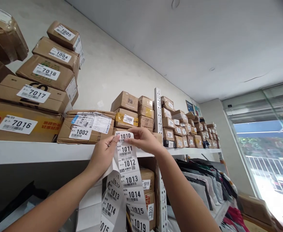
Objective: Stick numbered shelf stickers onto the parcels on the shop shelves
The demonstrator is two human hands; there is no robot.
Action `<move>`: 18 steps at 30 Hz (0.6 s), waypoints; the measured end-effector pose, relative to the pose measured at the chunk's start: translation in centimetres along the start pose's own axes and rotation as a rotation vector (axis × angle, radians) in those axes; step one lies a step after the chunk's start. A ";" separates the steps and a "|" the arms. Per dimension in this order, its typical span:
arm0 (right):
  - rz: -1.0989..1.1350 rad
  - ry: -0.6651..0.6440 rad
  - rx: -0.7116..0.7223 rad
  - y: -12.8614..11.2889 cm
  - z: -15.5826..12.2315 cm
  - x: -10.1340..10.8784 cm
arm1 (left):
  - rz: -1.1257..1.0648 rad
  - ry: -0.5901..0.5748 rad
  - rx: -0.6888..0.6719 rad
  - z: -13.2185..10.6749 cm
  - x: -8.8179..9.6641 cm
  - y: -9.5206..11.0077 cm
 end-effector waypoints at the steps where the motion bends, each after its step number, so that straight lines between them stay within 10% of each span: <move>1: 0.049 0.014 -0.007 -0.1 -0.5 -0.3 | -0.052 0.004 0.015 0.0 -0.2 -0.1; 10: 0.098 0.369 -0.073 0.8 -0.7 0.1 | 0.009 0.110 -0.101 1.0 -1.4 0.0; 18: -0.025 0.576 0.026 -1.1 1.4 1.9 | -0.278 0.006 0.116 2.1 -2.1 -0.3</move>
Point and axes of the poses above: each hand's wrist, its own z-axis towards the middle knuckle, its own x-axis out of the back of the hand, y = z × x, the point moved 4 cm from there along z, towards the middle knuckle, and after that the axes turned 15 degrees about -z, right-handed, at the moved point
